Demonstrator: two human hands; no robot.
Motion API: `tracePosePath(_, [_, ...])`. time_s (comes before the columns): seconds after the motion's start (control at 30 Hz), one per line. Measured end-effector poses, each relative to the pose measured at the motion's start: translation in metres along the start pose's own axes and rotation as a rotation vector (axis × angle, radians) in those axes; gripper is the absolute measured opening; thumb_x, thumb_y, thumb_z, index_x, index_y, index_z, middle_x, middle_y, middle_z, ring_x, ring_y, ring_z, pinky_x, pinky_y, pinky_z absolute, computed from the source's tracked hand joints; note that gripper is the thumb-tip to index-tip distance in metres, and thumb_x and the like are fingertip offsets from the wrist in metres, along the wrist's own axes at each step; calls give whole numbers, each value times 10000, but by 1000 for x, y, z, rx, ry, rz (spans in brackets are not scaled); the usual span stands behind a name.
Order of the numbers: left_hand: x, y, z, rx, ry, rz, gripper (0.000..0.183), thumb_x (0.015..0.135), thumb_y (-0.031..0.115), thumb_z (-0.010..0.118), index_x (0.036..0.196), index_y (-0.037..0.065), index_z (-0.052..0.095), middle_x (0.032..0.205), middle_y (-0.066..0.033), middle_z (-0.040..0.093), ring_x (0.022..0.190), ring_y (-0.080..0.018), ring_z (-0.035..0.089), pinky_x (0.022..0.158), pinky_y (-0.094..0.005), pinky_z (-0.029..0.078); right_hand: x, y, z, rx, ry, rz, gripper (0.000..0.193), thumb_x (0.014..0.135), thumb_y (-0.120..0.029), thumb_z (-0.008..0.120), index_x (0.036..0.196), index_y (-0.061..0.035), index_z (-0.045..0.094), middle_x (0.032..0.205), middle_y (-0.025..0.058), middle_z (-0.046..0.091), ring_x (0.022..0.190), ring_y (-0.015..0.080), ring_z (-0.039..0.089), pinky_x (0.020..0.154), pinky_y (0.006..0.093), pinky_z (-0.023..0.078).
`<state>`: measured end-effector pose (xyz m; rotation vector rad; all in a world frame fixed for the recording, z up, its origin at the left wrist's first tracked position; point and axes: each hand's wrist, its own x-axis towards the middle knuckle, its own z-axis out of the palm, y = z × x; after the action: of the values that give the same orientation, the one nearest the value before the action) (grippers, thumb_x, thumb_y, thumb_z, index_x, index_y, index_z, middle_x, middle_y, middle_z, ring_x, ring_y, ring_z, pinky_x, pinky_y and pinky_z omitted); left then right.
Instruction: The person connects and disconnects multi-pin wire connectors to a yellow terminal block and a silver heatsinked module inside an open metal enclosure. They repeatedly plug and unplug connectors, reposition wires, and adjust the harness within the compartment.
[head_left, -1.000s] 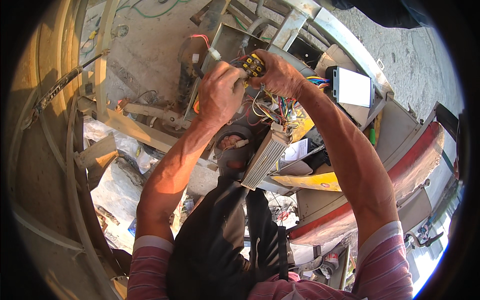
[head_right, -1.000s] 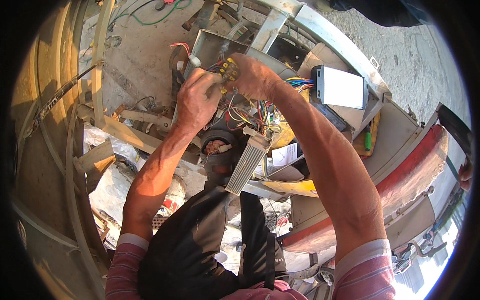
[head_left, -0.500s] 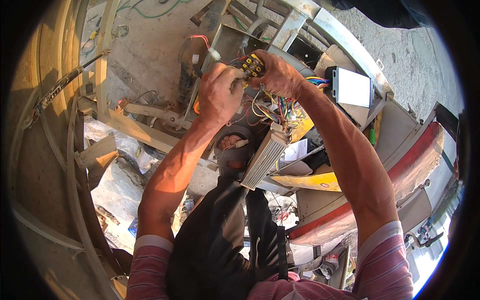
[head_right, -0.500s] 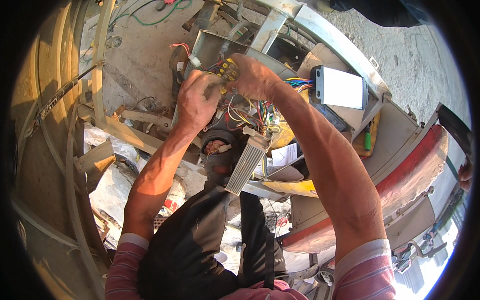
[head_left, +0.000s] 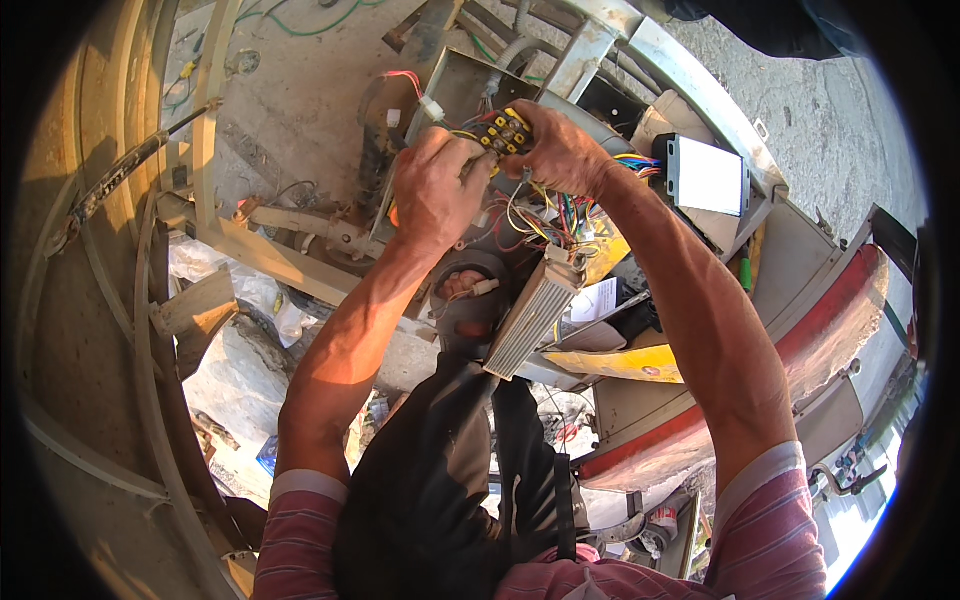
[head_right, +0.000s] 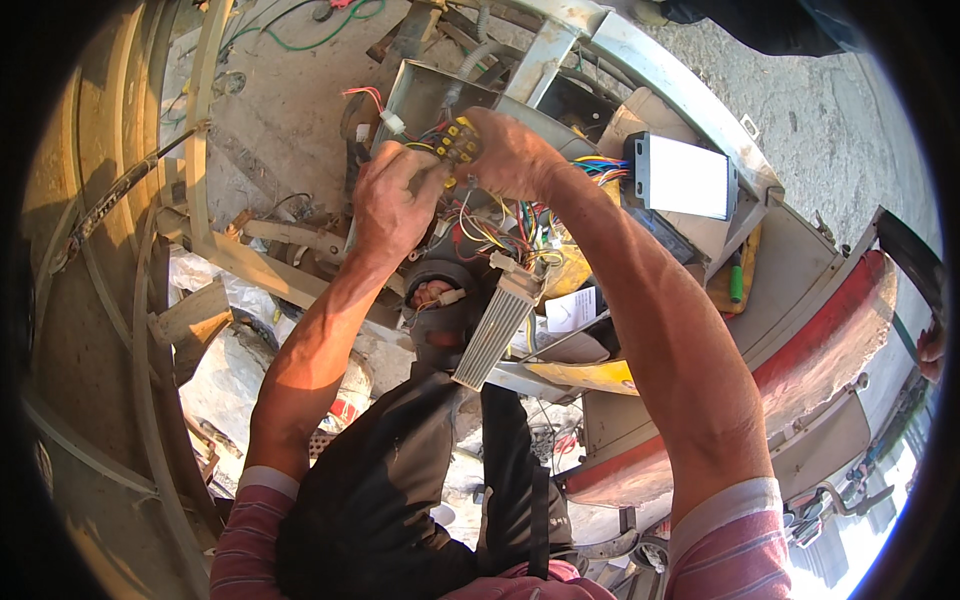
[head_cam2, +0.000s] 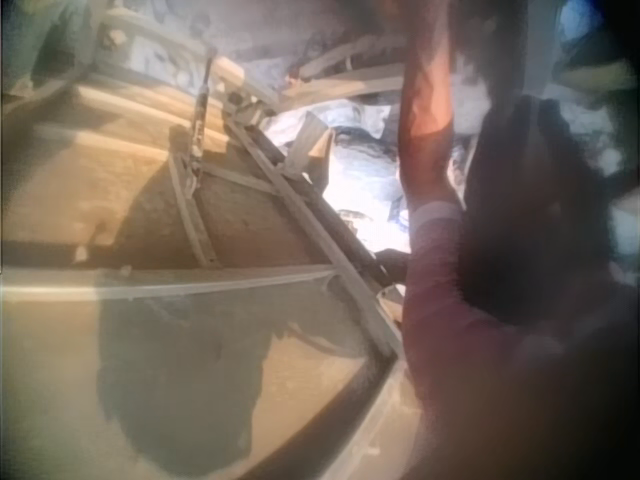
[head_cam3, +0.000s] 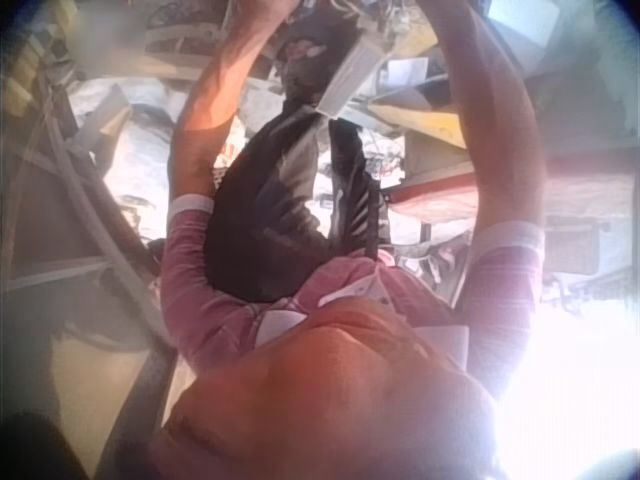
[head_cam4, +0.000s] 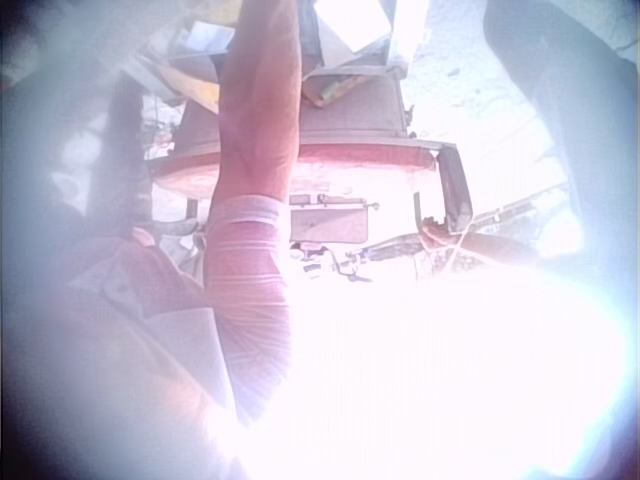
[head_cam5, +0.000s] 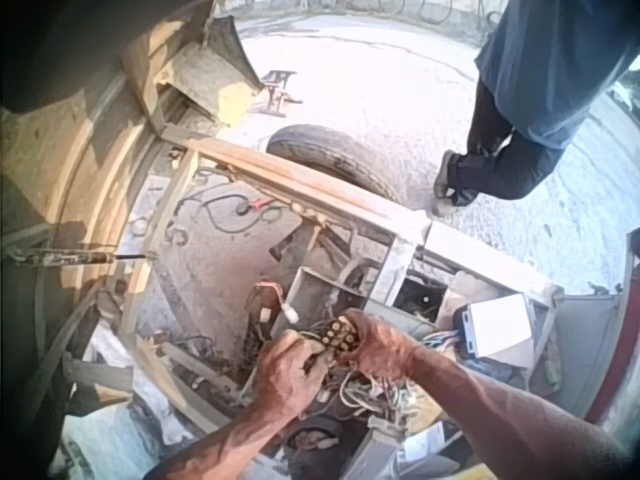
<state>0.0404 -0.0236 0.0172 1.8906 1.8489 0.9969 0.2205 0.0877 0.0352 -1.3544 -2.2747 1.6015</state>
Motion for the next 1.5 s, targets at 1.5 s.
tracePosePath(1.5, [6,-2,0,-47,-43,9,168,801,54,831,922,87,718,935,-58,666,893,-310,687,831,-445,523,-1,5,5,30,67,-63,548,771,-195,830,1257,-17,649,1056,166,720,957,272,685,889,407,546])
